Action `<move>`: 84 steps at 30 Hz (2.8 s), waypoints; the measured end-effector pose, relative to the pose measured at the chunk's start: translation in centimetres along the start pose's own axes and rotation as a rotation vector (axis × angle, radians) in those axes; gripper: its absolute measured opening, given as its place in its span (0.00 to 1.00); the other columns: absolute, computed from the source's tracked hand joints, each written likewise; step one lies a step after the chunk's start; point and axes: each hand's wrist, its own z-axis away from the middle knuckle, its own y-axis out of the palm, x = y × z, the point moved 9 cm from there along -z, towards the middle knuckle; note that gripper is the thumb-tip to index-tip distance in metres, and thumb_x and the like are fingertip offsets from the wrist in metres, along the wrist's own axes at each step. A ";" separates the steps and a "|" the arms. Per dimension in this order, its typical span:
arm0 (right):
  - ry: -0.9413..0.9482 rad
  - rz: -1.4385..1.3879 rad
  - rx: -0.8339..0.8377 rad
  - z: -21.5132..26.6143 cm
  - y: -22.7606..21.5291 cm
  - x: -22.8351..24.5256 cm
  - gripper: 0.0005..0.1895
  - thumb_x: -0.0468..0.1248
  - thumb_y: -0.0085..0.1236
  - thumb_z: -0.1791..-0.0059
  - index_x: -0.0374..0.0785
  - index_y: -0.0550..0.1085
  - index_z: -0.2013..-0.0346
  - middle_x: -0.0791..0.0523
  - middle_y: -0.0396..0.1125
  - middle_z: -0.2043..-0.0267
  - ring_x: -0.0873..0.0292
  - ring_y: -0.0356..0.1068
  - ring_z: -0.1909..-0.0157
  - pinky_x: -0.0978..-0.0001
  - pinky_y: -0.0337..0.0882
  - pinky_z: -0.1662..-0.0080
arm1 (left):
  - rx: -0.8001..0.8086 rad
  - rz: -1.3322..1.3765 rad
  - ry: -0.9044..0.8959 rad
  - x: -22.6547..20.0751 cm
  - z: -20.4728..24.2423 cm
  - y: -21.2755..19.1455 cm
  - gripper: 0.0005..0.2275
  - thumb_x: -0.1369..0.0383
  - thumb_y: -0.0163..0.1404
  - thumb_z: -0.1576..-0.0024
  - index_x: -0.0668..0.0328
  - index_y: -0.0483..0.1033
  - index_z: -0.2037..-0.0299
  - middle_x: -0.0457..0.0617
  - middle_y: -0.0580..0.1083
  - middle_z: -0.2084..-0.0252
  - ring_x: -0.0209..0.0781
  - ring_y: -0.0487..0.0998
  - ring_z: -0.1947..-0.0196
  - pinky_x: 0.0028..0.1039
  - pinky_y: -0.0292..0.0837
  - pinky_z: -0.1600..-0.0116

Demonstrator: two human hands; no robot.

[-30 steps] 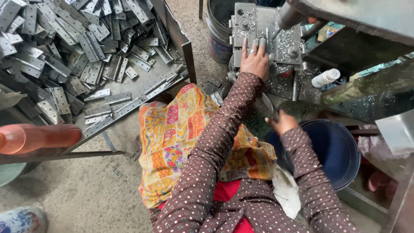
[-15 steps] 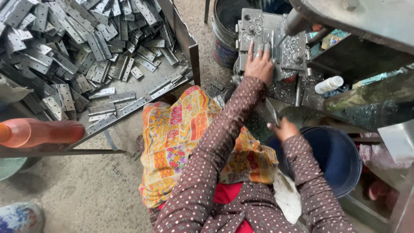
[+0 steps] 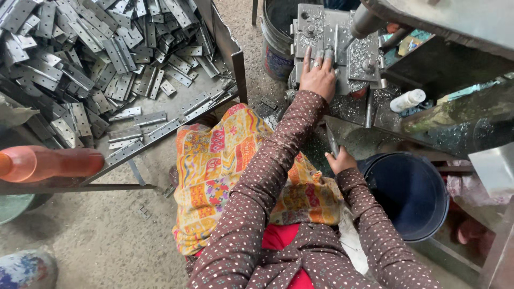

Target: The person sits on the floor and repeatedly places metal brackets into a manual punching machine, operates the lever to punch holes, and returns the processed pieces to a bin. The task involves handling metal brackets and using a lever-operated machine.

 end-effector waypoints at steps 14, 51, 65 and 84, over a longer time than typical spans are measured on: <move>0.121 0.106 0.049 -0.1 0.3 0.6 0.26 0.56 0.56 0.50 0.36 0.73 0.53 0.41 0.73 0.65 0.37 0.75 0.62 0.46 0.74 0.56 | 0.095 -0.020 0.019 1.3 -3.8 3.3 0.12 0.64 0.42 0.37 0.42 0.82 0.54 0.54 0.55 0.25 0.52 0.55 0.26 0.60 0.19 0.26; 0.316 0.061 0.291 -0.2 -9.1 3.6 0.22 0.53 0.63 0.50 0.35 0.80 0.61 0.52 0.66 0.80 0.56 0.66 0.78 0.60 0.65 0.69 | -0.333 -0.189 -0.847 49.9 23.0 10.7 0.14 0.67 0.57 0.44 0.42 0.74 0.48 0.50 0.69 0.46 0.55 0.70 0.45 0.46 0.71 0.46; 0.116 0.137 0.216 -0.6 -8.0 3.4 0.29 0.58 0.61 0.52 0.35 0.77 0.53 0.40 0.73 0.61 0.34 0.73 0.56 0.46 0.71 0.54 | -0.609 0.346 -0.348 29.2 18.2 -8.6 0.21 0.76 0.55 0.49 0.54 0.73 0.43 0.57 0.69 0.48 0.58 0.74 0.48 0.43 0.74 0.44; 0.168 0.191 0.292 -0.3 -8.7 5.8 0.34 0.62 0.59 0.53 0.33 0.72 0.52 0.40 0.74 0.60 0.37 0.75 0.55 0.48 0.74 0.50 | -0.215 -0.019 -0.020 2.6 6.8 -5.4 0.31 0.48 0.47 0.43 0.65 0.69 0.36 0.59 0.58 0.28 0.56 0.56 0.27 0.53 0.45 0.27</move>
